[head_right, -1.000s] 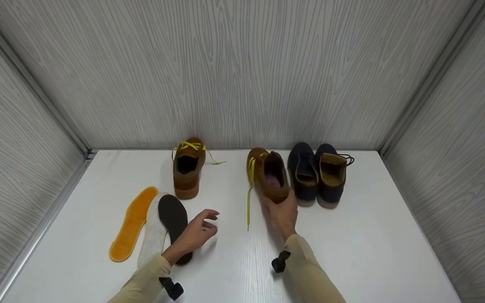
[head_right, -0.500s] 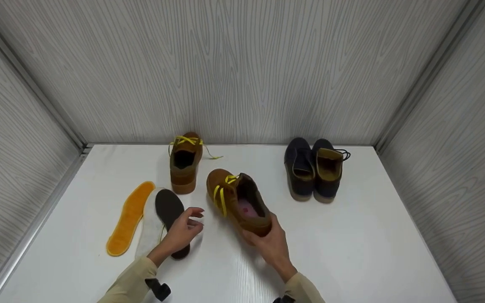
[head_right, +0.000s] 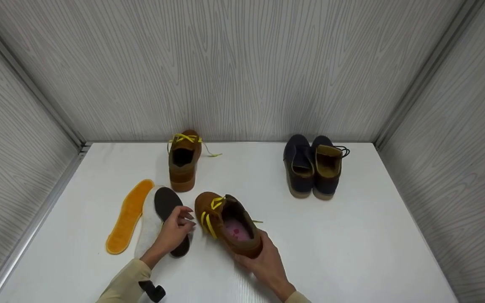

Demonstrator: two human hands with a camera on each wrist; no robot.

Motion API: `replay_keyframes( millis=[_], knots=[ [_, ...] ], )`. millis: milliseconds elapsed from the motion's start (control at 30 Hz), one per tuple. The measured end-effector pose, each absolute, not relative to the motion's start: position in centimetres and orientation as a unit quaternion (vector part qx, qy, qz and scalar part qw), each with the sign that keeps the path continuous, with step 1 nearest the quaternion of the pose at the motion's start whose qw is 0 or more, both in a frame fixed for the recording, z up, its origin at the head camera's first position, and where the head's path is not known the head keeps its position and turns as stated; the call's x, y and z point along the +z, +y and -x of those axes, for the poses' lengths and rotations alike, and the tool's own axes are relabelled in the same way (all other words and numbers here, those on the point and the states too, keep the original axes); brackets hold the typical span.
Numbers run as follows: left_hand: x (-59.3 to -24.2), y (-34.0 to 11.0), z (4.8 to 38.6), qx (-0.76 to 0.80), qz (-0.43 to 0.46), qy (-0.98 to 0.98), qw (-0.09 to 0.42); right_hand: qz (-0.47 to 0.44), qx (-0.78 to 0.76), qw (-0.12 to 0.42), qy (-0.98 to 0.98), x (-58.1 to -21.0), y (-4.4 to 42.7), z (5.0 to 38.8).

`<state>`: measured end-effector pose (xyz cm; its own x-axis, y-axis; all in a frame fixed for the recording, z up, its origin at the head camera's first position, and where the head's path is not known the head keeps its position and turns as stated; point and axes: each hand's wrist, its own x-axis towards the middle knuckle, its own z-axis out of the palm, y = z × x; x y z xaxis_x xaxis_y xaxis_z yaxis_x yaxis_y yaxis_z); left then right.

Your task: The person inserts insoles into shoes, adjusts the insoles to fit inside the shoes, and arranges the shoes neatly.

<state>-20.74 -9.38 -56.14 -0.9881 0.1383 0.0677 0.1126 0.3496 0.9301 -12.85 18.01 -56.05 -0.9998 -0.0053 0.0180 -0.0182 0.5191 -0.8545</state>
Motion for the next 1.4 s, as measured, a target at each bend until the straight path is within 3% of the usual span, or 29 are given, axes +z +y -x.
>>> replay_keyframes(
  millis=[233,433,667,833,1100,1233,1400],
  knots=[
    [-55.5,-9.3,20.9,0.577,-0.057,0.813,-0.045,-0.047,0.469,-0.041,-0.881,-56.6,18.1,12.7],
    [-54.1,-8.8,21.0,0.58,-0.055,0.811,-0.047,-0.076,0.473,-0.105,-0.871,-55.4,19.1,13.3],
    [-51.9,-7.2,20.8,0.538,-0.129,0.826,-0.106,-0.064,0.497,-0.103,-0.859,-52.5,20.0,16.0],
    [-49.7,-4.6,20.4,0.419,-0.19,0.879,-0.127,-0.061,0.44,-0.132,-0.886,-51.3,18.9,17.5],
    [-48.7,-0.6,20.2,0.198,-0.212,0.947,-0.137,-0.105,0.369,-0.093,-0.919,-51.2,17.4,17.7],
    [-48.5,-0.2,20.3,0.156,-0.194,0.96,-0.127,-0.09,0.355,-0.075,-0.928,-51.6,17.0,17.6],
    [-48.4,-0.6,20.8,0.141,-0.205,0.956,-0.158,-0.076,0.351,-0.052,-0.932,-51.9,17.1,17.5]
  ],
)
